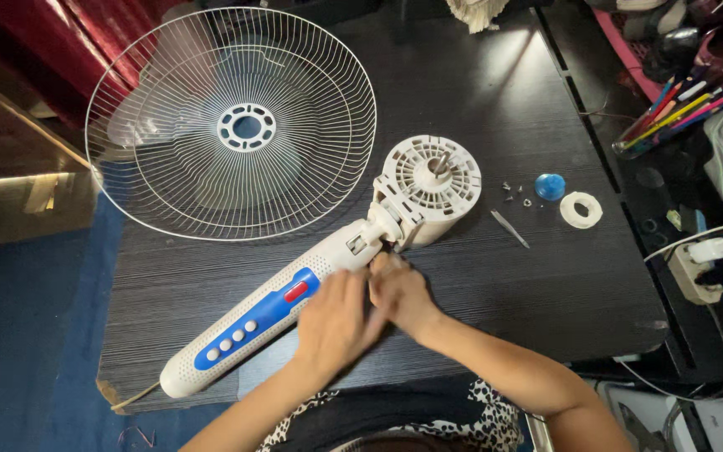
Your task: The person assembles a disassembled electric fan on a table. They use a screwdriver to tighten screws on the fan's neck and motor housing, reattach the fan head to the stand, and secure the components together.
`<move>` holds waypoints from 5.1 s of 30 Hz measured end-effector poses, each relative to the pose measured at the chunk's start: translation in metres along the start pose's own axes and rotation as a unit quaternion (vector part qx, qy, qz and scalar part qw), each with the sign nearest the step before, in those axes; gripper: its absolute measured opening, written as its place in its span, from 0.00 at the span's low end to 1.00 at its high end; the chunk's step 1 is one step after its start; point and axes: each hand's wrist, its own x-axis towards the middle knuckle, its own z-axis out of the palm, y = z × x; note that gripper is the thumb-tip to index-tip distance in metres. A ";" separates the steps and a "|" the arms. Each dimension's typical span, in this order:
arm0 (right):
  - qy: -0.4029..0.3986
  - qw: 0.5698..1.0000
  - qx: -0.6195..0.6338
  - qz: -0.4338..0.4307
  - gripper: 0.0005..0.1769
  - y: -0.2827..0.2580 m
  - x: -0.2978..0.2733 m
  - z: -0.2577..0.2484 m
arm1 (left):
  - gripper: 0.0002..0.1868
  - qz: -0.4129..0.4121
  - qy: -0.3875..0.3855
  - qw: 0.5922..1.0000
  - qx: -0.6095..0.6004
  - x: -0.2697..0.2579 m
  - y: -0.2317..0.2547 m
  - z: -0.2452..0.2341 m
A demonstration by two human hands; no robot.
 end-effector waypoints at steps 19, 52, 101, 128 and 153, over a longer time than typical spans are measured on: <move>-0.310 0.819 0.419 0.242 0.20 0.042 0.033 -0.021 | 0.23 -0.043 -0.175 0.984 0.006 0.081 -0.055 -0.003; -0.059 0.959 -0.261 -0.088 0.10 -0.045 -0.034 -0.015 | 0.34 -0.085 -0.300 0.948 -0.068 0.095 -0.079 0.006; 0.175 0.984 0.014 -0.020 0.48 0.053 0.019 -0.067 | 0.51 -0.213 -0.369 0.904 0.025 -0.025 -0.063 -0.125; 0.017 0.817 0.534 0.216 0.46 -0.042 -0.041 -0.106 | 0.30 -0.246 -0.136 0.768 -0.576 -0.065 -0.019 0.066; -0.156 0.663 0.626 0.380 0.18 0.045 0.017 -0.029 | 0.28 -0.308 0.035 0.870 -0.382 0.001 -0.051 0.064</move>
